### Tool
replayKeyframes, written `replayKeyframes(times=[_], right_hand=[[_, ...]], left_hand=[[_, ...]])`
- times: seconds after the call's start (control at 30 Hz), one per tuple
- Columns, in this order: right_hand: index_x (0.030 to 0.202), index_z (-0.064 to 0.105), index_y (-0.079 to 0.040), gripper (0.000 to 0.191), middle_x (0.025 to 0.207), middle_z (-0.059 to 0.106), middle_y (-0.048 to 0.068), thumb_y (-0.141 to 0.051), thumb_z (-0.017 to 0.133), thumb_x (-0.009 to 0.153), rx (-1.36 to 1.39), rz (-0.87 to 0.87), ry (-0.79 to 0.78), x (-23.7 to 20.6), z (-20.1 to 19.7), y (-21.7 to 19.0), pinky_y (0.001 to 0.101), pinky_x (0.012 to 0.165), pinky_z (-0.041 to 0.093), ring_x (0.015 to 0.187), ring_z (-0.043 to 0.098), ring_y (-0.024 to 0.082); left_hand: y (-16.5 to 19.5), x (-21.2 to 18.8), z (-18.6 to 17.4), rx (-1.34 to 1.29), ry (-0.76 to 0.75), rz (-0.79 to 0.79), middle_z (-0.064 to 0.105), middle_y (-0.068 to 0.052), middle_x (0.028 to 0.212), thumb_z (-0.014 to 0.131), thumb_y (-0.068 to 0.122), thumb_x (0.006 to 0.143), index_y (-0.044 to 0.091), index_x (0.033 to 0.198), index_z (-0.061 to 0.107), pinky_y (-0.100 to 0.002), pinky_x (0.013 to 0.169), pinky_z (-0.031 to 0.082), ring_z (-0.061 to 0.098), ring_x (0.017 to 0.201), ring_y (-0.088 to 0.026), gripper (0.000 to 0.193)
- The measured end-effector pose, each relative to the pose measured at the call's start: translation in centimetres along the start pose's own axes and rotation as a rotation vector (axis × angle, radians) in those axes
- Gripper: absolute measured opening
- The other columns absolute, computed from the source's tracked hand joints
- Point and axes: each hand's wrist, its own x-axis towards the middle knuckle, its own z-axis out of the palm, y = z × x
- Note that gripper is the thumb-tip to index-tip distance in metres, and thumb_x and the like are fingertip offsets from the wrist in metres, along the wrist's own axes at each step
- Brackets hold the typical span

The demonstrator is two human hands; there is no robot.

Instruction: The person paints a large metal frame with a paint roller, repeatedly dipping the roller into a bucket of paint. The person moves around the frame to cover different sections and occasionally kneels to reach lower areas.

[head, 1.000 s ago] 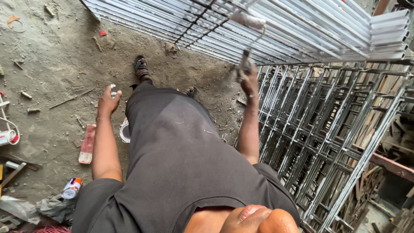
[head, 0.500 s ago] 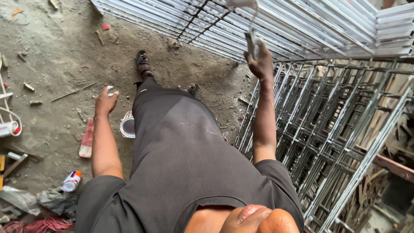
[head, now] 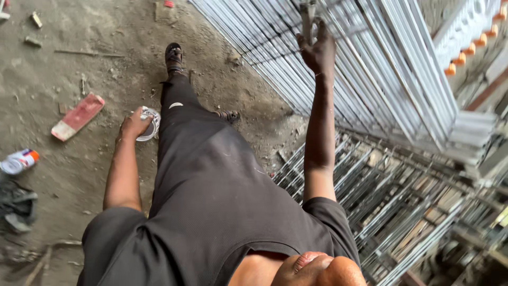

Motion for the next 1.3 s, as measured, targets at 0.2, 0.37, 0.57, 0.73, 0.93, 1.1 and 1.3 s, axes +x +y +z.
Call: replayKeyframes(times=[0.2, 0.37, 0.57, 0.73, 0.93, 1.1, 1.3], right_hand=[[0.146, 0.050, -0.003, 0.063, 0.129, 0.070, 0.024, -0.030, 0.078, 0.095, -0.026, -0.049, -0.035, 6.3, 3.5, -5.6, 0.0549, 0.098, 0.058, 0.117, 0.071, 0.037], [0.148, 0.045, -0.003, 0.071, 0.134, 0.066, 0.026, -0.033, 0.081, 0.094, 0.038, -0.030, -0.048, 13.1, 8.1, -11.4, 0.0544, 0.099, 0.061, 0.112, 0.074, 0.038], [0.153, 0.045, -0.002, 0.069, 0.151, 0.057, 0.029, -0.026, 0.083, 0.099, 0.026, -0.207, -0.045, 20.9, 13.2, -17.5, 0.0640, 0.107, 0.047, 0.135, 0.057, 0.047], [0.152, 0.039, -0.004, 0.075, 0.150, 0.052, 0.027, -0.030, 0.080, 0.094, 0.173, -0.042, -0.071, 25.2, 17.3, -23.0, 0.0593, 0.106, 0.054, 0.133, 0.059, 0.042], [0.150, 0.038, -0.005, 0.078, 0.140, 0.059, 0.023, -0.034, 0.081, 0.092, 0.330, -0.020, -0.014, 26.2, 20.7, -29.0, 0.0528, 0.082, 0.062, 0.107, 0.072, 0.036], [0.152, 0.036, -0.007, 0.093, 0.120, 0.071, 0.023, -0.036, 0.087, 0.080, 0.791, 0.167, -0.111, 23.8, 26.3, -32.8, 0.0485, 0.074, 0.067, 0.097, 0.075, 0.031], [0.156, 0.034, -0.006, 0.091, 0.127, 0.066, 0.030, -0.032, 0.086, 0.086, 0.814, 0.092, -0.053, 24.7, 28.5, -36.6, 0.0535, 0.091, 0.063, 0.111, 0.072, 0.040]], left_hand=[[-2.4, 1.3, -2.5, -0.054, -0.048, -0.055, 0.062, -0.026, 0.134, 0.070, 0.053, 0.085, 0.023, 0.150, 0.050, -0.051, 0.100, 0.048, 0.059, 0.122, -0.046, 0.074], [-3.3, 6.4, -7.9, -0.161, -0.023, -0.062, 0.066, -0.023, 0.133, 0.065, 0.055, 0.093, 0.019, 0.146, 0.054, -0.052, 0.099, 0.050, 0.062, 0.121, -0.046, 0.065], [-5.3, 13.0, -16.2, -0.225, -0.049, -0.138, 0.070, -0.020, 0.122, 0.064, 0.055, 0.092, 0.025, 0.146, 0.053, -0.051, 0.095, 0.050, 0.065, 0.114, -0.042, 0.063], [-7.2, 16.6, -21.7, -0.257, 0.077, -0.052, 0.072, -0.019, 0.120, 0.066, 0.053, 0.095, 0.020, 0.140, 0.060, -0.050, 0.090, 0.054, 0.068, 0.109, -0.041, 0.056], [-8.6, 18.0, -26.2, -0.297, 0.117, -0.052, 0.073, -0.016, 0.116, 0.067, 0.052, 0.095, 0.017, 0.138, 0.061, -0.049, 0.088, 0.054, 0.070, 0.106, -0.039, 0.056], [-9.2, 15.2, -25.1, -0.341, 0.209, -0.029, 0.074, -0.017, 0.122, 0.064, 0.053, 0.100, 0.013, 0.136, 0.062, -0.047, 0.093, 0.055, 0.071, 0.111, -0.038, 0.054], [-10.9, 11.9, -22.2, -0.281, 0.192, 0.020, 0.066, -0.025, 0.127, 0.068, 0.049, 0.096, 0.007, 0.146, 0.054, -0.050, 0.093, 0.050, 0.063, 0.116, -0.045, 0.067]])
